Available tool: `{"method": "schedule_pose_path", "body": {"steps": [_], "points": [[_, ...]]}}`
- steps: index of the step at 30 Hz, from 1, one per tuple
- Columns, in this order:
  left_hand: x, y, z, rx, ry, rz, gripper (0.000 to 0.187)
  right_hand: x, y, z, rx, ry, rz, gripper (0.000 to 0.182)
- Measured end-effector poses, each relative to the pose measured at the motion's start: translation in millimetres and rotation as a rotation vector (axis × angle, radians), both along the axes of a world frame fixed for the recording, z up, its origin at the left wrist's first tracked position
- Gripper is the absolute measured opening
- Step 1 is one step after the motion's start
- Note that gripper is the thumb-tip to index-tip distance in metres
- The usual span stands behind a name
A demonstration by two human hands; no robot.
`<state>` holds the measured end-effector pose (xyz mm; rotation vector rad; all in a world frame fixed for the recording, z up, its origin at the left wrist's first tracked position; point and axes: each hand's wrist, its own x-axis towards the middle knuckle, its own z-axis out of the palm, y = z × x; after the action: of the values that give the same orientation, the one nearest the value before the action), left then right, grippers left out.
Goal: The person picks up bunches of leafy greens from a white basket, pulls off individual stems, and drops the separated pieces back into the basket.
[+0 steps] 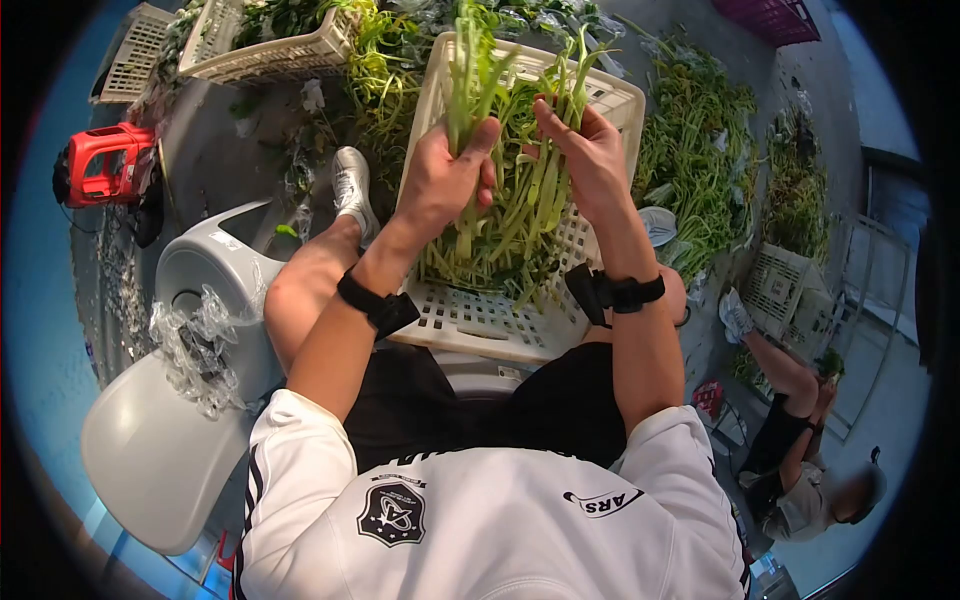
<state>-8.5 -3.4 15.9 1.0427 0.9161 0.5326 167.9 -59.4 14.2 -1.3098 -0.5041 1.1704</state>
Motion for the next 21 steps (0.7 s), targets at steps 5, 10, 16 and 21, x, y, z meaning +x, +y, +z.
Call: {"method": "schedule_pose_path", "body": {"steps": [5, 10, 16, 21], "points": [[-1, 3, -7, 0.054, 0.071, 0.146, 0.049, -7, -2, 8, -0.047, -0.060, 0.100, 0.029], [-2, 5, -12, 0.073, 0.110, 0.175, 0.054, -14, -4, 16, -0.017, -0.068, 0.266, 0.032], [0, 2, -7, 0.104, 0.080, 0.090, 0.049, -19, -2, 14, -0.009, -0.085, 0.222, 0.031], [-3, 1, -7, 0.089, -0.014, -0.017, 0.046, -20, -1, 15, -0.036, 0.028, 0.102, 0.030]]}}
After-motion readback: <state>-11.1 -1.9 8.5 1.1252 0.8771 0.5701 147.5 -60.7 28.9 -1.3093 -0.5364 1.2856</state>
